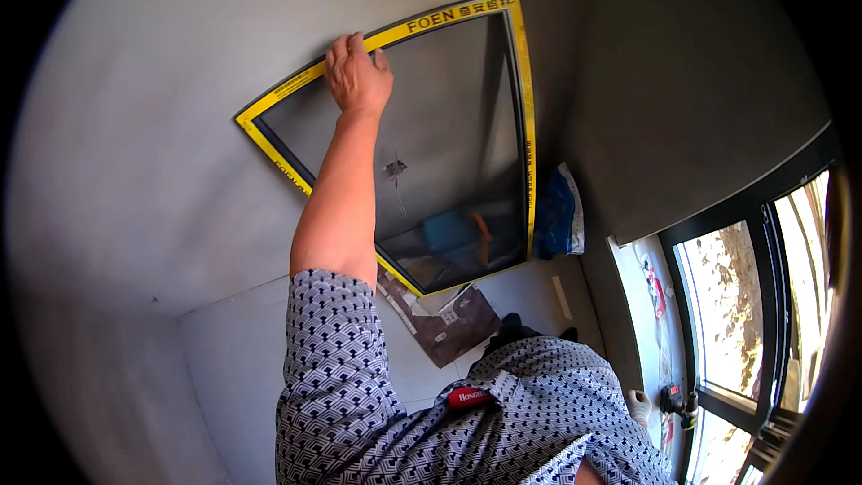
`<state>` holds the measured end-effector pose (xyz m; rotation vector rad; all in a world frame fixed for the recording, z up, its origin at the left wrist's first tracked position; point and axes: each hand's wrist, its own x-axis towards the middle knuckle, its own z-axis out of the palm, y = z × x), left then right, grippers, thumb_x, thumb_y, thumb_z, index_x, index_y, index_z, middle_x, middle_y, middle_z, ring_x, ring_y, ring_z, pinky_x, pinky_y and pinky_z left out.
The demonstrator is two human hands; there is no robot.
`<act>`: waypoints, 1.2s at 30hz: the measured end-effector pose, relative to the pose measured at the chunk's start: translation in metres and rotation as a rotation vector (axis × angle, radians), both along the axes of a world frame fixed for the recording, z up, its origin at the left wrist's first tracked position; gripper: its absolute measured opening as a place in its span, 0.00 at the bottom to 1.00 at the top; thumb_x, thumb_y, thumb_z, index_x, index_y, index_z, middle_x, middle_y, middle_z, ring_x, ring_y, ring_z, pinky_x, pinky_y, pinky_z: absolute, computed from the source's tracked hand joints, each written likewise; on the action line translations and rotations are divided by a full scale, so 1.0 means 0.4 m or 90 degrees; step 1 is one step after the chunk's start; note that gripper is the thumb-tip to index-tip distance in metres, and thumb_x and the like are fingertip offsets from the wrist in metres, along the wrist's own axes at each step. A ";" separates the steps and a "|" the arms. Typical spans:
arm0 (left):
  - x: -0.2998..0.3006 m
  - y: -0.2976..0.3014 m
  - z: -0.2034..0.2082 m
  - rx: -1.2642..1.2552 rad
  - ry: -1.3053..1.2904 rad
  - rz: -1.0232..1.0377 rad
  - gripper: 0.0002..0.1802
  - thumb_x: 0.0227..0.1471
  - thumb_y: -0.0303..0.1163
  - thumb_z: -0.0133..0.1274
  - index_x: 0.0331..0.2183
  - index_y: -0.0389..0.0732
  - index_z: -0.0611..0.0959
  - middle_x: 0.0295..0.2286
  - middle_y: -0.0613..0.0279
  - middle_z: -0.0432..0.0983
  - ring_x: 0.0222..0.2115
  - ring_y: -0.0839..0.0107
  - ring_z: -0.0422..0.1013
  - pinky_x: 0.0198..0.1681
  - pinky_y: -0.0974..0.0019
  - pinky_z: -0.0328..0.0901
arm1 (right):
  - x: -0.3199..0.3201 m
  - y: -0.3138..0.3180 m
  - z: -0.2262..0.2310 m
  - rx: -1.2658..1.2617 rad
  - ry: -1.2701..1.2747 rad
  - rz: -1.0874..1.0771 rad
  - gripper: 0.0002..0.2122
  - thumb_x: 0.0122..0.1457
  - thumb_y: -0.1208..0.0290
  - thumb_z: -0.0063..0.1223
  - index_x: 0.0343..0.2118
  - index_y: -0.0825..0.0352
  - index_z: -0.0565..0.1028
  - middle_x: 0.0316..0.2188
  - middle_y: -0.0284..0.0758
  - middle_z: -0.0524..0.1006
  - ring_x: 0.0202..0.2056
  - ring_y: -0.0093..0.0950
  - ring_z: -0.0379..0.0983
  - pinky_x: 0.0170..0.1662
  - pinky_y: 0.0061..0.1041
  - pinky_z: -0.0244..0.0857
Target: The person removes protective yellow tape from a window screen frame and a separate metal frame. They then align and insert the screen mesh into the metal frame, preparing it for installation into the window opening.
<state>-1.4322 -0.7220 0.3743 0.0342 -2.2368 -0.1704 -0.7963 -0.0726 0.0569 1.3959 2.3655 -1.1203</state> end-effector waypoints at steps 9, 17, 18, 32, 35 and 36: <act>-0.005 -0.067 0.033 -0.084 -0.105 0.063 0.21 0.52 0.41 0.61 0.47 0.44 0.83 0.48 0.57 0.75 0.51 0.54 0.69 0.55 0.50 0.64 | -0.030 -0.027 0.048 -0.136 0.025 -0.138 0.11 0.60 0.65 0.62 0.39 0.67 0.78 0.24 0.29 0.76 0.21 0.20 0.68 0.24 0.24 0.64; 0.018 -0.057 0.071 -0.128 -0.116 0.010 0.22 0.52 0.44 0.63 0.47 0.44 0.81 0.44 0.55 0.77 0.47 0.51 0.72 0.49 0.49 0.69 | -0.107 -0.017 -0.012 -0.193 0.060 -0.197 0.09 0.60 0.66 0.62 0.37 0.66 0.81 0.24 0.29 0.78 0.20 0.19 0.70 0.23 0.22 0.63; 0.018 -0.059 0.073 -0.128 -0.126 0.004 0.22 0.52 0.44 0.62 0.46 0.43 0.81 0.43 0.54 0.77 0.46 0.50 0.72 0.49 0.49 0.68 | -0.125 -0.014 -0.012 -0.183 0.056 -0.171 0.09 0.60 0.66 0.62 0.37 0.66 0.81 0.25 0.29 0.78 0.21 0.19 0.70 0.23 0.21 0.64; 0.276 0.074 0.149 -0.145 -0.044 -0.067 0.25 0.56 0.50 0.61 0.46 0.41 0.80 0.41 0.52 0.76 0.45 0.50 0.71 0.48 0.50 0.65 | -0.629 -0.273 0.346 -0.014 0.242 0.206 0.12 0.63 0.67 0.57 0.42 0.71 0.80 0.32 0.36 0.83 0.35 0.21 0.78 0.42 0.24 0.72; 0.366 0.124 0.155 -0.172 -0.030 -0.039 0.26 0.56 0.52 0.61 0.47 0.43 0.80 0.40 0.56 0.75 0.45 0.54 0.71 0.48 0.52 0.64 | -0.756 -0.324 0.458 -0.041 0.333 0.270 0.14 0.64 0.64 0.57 0.44 0.71 0.79 0.34 0.40 0.83 0.37 0.27 0.80 0.45 0.27 0.72; 0.393 0.151 0.154 -0.174 -0.035 -0.030 0.26 0.56 0.52 0.61 0.47 0.44 0.80 0.40 0.57 0.75 0.44 0.54 0.71 0.48 0.53 0.63 | -0.797 -0.340 0.498 -0.016 0.357 0.298 0.14 0.65 0.64 0.57 0.45 0.71 0.78 0.35 0.40 0.83 0.38 0.28 0.80 0.45 0.28 0.73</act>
